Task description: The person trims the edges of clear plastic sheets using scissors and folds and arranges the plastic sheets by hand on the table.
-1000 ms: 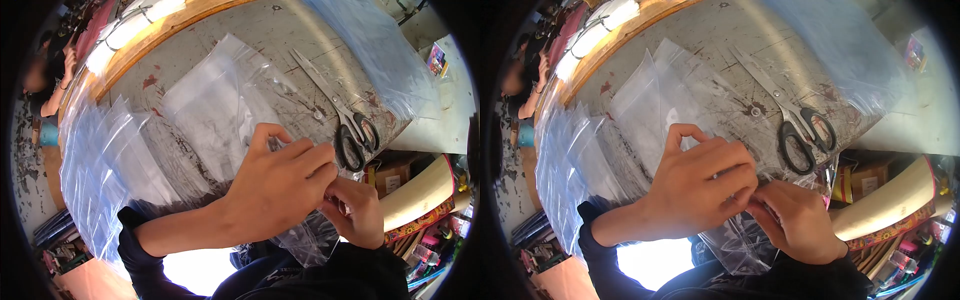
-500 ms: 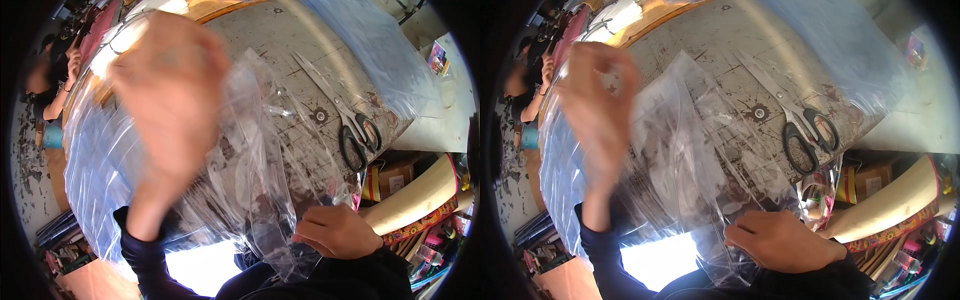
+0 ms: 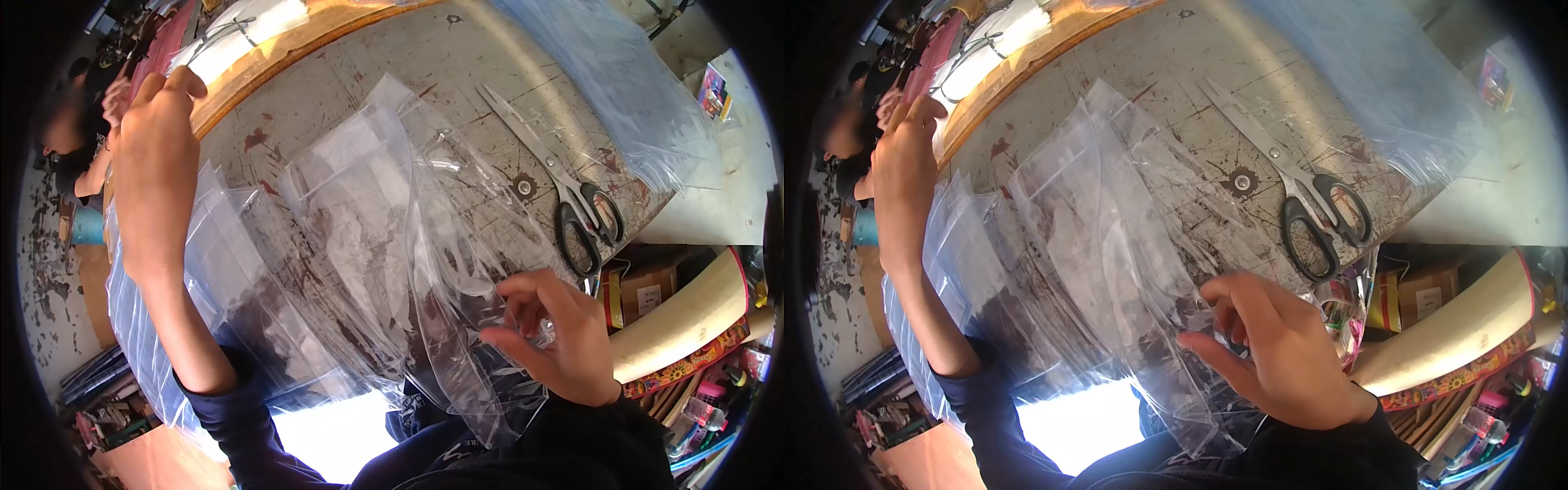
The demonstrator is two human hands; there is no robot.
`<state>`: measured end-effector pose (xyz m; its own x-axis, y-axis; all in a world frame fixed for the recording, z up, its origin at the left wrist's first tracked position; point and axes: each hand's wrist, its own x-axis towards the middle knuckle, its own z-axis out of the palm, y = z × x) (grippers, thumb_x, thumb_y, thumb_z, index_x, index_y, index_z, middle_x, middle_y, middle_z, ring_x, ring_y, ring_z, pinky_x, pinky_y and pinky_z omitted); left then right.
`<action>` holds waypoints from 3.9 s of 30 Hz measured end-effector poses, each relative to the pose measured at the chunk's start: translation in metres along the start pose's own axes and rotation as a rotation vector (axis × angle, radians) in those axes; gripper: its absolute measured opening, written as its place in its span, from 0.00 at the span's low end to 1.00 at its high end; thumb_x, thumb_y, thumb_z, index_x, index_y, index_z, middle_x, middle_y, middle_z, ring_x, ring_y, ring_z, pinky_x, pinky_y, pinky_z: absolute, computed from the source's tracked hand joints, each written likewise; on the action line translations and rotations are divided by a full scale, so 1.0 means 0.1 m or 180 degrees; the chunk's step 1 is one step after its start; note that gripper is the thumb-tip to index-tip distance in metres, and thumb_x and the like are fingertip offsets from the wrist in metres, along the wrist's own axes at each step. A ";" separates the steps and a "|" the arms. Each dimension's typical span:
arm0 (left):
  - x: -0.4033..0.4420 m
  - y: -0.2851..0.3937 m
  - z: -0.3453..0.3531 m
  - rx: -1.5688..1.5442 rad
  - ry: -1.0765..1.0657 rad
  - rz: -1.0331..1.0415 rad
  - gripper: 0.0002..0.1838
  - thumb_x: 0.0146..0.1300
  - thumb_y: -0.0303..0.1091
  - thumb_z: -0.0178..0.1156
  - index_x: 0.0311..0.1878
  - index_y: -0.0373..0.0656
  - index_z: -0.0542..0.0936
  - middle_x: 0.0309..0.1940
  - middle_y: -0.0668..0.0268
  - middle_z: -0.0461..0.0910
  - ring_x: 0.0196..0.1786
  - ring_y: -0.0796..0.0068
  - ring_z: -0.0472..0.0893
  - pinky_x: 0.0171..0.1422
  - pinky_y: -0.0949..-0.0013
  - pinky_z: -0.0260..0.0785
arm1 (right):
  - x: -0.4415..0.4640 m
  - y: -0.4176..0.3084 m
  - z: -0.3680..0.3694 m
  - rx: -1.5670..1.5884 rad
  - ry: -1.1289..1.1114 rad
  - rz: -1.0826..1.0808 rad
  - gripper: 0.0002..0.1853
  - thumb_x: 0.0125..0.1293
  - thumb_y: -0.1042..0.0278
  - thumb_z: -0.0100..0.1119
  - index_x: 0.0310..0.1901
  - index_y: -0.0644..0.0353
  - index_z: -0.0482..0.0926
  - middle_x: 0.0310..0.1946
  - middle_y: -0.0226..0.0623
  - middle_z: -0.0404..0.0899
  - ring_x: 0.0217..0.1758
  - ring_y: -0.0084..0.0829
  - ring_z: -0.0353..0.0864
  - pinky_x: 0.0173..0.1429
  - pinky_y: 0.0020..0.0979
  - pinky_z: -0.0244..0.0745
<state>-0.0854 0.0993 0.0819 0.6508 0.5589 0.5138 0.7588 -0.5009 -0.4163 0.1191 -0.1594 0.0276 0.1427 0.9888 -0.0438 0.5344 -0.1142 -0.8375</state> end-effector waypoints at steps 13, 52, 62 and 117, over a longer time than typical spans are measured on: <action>-0.12 0.97 -0.40 -0.2269 -0.0269 0.1395 0.14 0.50 0.29 0.67 0.42 0.43 0.80 0.38 0.65 0.78 0.42 0.62 0.78 0.47 0.64 0.71 | 0.12 0.05 0.13 -0.0043 0.0571 -0.0070 0.06 0.57 0.79 0.63 0.35 0.65 0.76 0.26 0.40 0.77 0.23 0.33 0.77 0.26 0.29 0.69; -0.31 1.24 -0.20 -0.4113 -0.1535 0.2039 0.07 0.57 0.43 0.63 0.34 0.53 0.79 0.26 0.76 0.73 0.34 0.76 0.75 0.54 0.63 0.54 | 0.02 0.13 -0.02 0.0498 0.0914 0.0347 0.08 0.60 0.79 0.58 0.43 0.64 0.78 0.30 0.37 0.79 0.30 0.24 0.78 0.34 0.26 0.73; -0.33 1.25 -0.06 -0.4356 -0.1737 0.1971 0.04 0.60 0.37 0.62 0.34 0.50 0.80 0.30 0.74 0.77 0.36 0.76 0.76 0.59 0.60 0.54 | 0.26 0.50 -0.41 -0.2559 0.1424 -0.0256 0.19 0.59 0.76 0.59 0.53 0.59 0.74 0.46 0.45 0.69 0.48 0.45 0.71 0.53 0.40 0.66; -0.43 1.45 0.11 -0.4607 -0.0534 0.2156 0.08 0.56 0.37 0.64 0.30 0.43 0.79 0.23 0.70 0.77 0.29 0.74 0.77 0.31 0.69 0.68 | -1.17 0.31 -0.13 0.1419 -0.0540 0.1834 0.13 0.51 0.69 0.69 0.35 0.63 0.76 0.19 0.25 0.73 0.22 0.13 0.69 0.27 0.19 0.60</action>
<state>-0.0029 0.0096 -0.0090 0.9102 -0.0012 0.4142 -0.2528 -0.7937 0.5533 0.1298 -0.2802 0.0141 0.1481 0.7895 -0.5956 0.0205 -0.6046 -0.7963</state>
